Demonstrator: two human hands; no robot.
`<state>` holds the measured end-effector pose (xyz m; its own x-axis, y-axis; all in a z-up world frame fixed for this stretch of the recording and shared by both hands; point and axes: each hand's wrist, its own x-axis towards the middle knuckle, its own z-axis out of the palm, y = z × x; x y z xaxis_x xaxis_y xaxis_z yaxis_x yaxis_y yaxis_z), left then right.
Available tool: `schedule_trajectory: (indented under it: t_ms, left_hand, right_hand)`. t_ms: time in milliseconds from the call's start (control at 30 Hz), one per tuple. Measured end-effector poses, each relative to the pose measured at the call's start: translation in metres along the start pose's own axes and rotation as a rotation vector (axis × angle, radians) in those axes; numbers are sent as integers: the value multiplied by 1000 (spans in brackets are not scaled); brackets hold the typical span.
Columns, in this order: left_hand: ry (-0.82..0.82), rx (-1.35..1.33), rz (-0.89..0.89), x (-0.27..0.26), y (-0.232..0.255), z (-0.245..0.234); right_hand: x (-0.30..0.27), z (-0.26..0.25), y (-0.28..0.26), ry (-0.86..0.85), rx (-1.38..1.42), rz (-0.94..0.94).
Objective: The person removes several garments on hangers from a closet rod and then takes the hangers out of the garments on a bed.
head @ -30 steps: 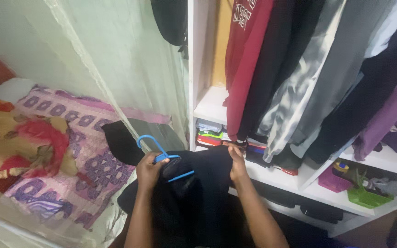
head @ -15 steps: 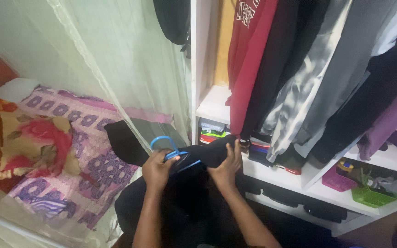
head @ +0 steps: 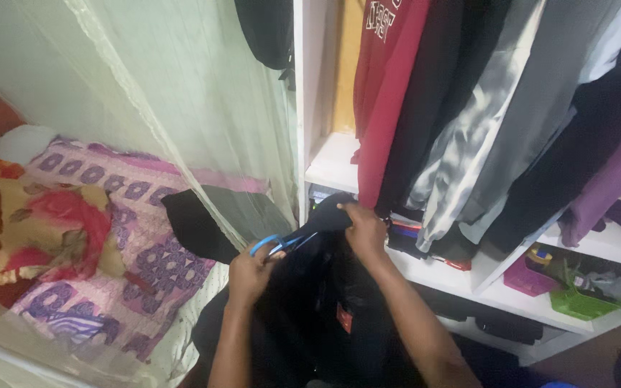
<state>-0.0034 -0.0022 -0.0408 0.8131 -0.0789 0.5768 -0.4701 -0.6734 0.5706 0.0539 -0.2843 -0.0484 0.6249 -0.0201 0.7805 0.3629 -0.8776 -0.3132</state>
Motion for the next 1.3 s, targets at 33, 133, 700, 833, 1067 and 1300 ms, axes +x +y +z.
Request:
schedule_trajectory:
  t_ms: [33,133,700,833,1067,1300]
  left_hand:
    - [-4,-1,-4,0,-3,1]
    - [-287,94,-207,2,-14,1]
    - [-392,-203,-71,12,-31,-17]
    - [-390,-213,-118,12,-32,-16]
    - [-333,-350,-79,11,-62,-14]
    - [-273,-524,-236,6,-70,-12]
  right_hand:
    - [3,-1,4,-5,-1,3]
    - [11,-5,16,-23,49,-187]
    - [24,-28,72,-766,304,-113]
    - [26,-32,70,-868,333,-119]
    - [20,-34,68,-1056,489,-56]
    - [4,-17,81,-1115,565,56]
